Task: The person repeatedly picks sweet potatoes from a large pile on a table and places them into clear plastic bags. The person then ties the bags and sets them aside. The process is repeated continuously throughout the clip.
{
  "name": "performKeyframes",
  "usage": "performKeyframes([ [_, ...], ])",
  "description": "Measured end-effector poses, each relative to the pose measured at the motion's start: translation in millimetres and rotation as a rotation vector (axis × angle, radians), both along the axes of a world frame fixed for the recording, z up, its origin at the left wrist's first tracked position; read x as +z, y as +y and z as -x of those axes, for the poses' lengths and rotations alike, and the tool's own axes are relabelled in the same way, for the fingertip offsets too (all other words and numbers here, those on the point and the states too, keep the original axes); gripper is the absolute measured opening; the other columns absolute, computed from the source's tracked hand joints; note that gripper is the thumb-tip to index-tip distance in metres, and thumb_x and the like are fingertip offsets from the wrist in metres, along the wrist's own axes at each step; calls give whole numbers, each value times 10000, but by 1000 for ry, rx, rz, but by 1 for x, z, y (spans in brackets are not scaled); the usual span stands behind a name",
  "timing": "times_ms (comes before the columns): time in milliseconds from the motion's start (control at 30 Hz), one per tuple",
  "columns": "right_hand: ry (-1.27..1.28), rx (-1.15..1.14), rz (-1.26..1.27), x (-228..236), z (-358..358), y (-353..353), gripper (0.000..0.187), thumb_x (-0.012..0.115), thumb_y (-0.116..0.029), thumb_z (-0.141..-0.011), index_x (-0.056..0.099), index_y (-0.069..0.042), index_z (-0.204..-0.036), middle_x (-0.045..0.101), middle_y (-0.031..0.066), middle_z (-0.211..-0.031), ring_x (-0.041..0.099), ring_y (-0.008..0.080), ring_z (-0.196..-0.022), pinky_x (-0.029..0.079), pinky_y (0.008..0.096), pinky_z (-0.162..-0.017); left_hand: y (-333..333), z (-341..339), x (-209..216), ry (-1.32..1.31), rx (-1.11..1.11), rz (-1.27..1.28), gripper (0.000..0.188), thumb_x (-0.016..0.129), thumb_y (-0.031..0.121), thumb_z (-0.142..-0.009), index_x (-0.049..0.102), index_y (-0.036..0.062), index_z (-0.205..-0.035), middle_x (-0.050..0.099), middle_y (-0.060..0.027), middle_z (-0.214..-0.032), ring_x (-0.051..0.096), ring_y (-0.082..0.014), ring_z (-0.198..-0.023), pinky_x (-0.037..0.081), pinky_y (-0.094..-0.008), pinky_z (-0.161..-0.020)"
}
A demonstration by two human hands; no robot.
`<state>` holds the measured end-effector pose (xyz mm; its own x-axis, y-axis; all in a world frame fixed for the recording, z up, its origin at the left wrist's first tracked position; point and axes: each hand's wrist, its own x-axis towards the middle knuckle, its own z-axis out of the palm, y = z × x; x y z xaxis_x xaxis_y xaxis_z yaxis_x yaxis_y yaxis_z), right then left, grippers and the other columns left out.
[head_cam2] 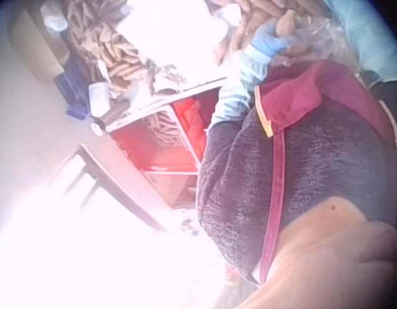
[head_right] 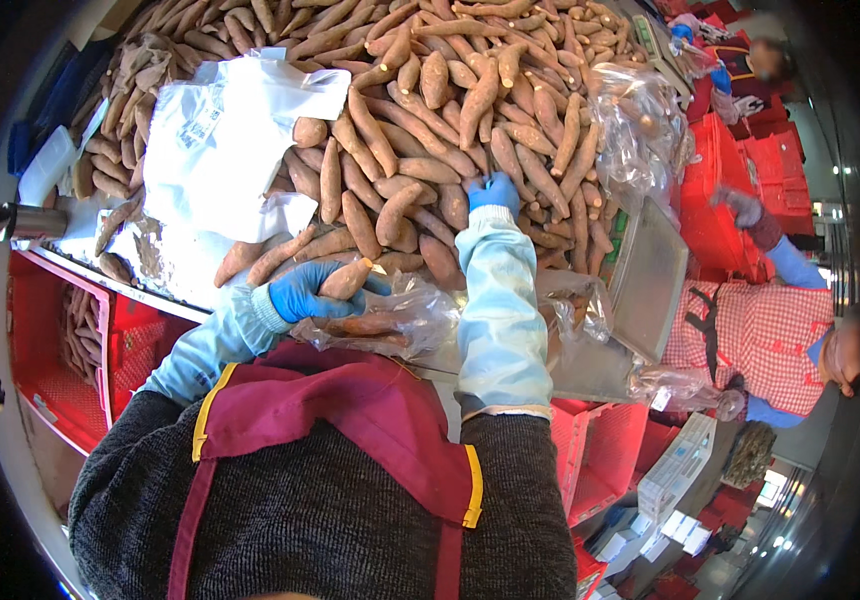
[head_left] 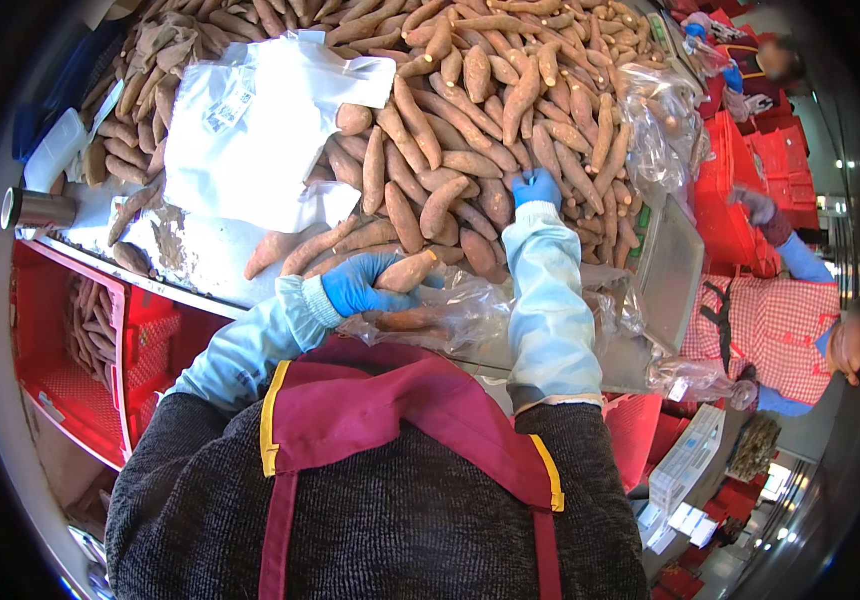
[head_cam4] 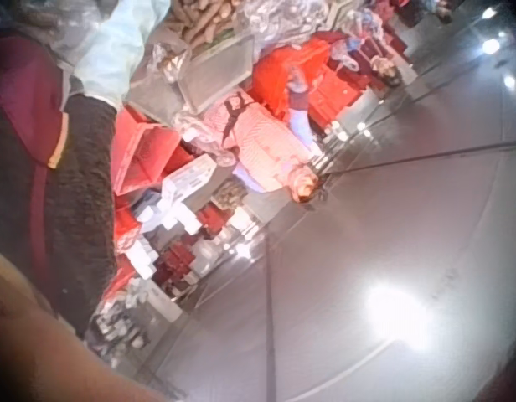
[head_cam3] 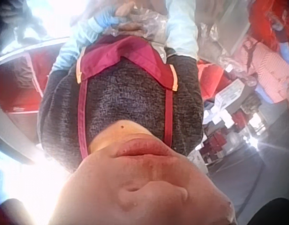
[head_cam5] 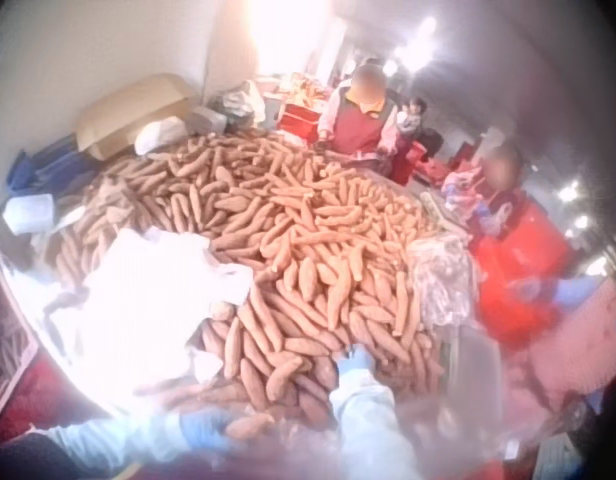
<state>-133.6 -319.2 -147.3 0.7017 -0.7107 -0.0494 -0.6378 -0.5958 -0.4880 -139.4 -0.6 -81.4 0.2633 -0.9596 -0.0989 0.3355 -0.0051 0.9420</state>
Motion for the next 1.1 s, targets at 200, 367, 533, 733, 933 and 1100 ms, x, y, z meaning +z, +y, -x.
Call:
performKeyframes([
  [200, 184, 266, 67, 4, -4, -10, 448, 558, -409, -701, 561, 23, -820, 586, 192, -723, 562, 331, -676, 449, 374, -653, 1, 1, 6, 143, 20, 1, 418, 597, 100, -748, 457, 16, -1133, 500, -89, -1130, 481, -136, -972, 379, -260, -862],
  [367, -69, 83, -342, 14, 43, -15, 274, 566, -234, -733, 580, 39, -740, 580, 112, -602, 550, 196, -559, 447, 310, -564, 15, -10, 9, 255, 124, -6, 252, 609, 125, -700, 564, -12, -907, 492, -166, -1124, 468, -190, -998, 356, -308, -872],
  [533, -370, -123, -1147, 30, 111, 10, 175, 571, -185, -791, 533, -14, -782, 566, 80, -627, 345, 65, -329, 242, 221, -286, 10, -14, 3, 262, 215, 46, 312, 640, 157, -683, 541, -21, -920, 502, -191, -1100, 494, -223, -968, 372, -312, -867],
  [733, -540, -277, -1208, 28, 119, 41, 185, 559, -145, -795, 522, -13, -920, 594, 139, -781, 461, 112, -410, 364, 226, -358, -4, -12, -3, 257, 146, 30, 309, 653, 176, -689, 553, -11, -914, 515, -186, -1083, 472, -231, -1032, 364, -332, -885],
  [933, -436, 98, -310, 5, 84, 29, 408, 575, -188, -774, 467, -28, -1133, 598, 140, -886, 566, 216, -841, 436, 298, -765, -8, -8, 3, 213, 102, 11, 240, 632, 158, -711, 566, -5, -873, 521, -184, -1070, 448, -262, -1073, 333, -353, -914],
  [1100, -301, 142, -395, 10, 74, 41, 341, 588, -233, -773, 503, -17, -1024, 590, 109, -753, 542, 177, -585, 434, 281, -524, -3, -6, 8, 219, 114, 2, 235, 629, 151, -711, 562, -9, -869, 524, -194, -1054, 449, -269, -1072, 314, -345, -931],
])
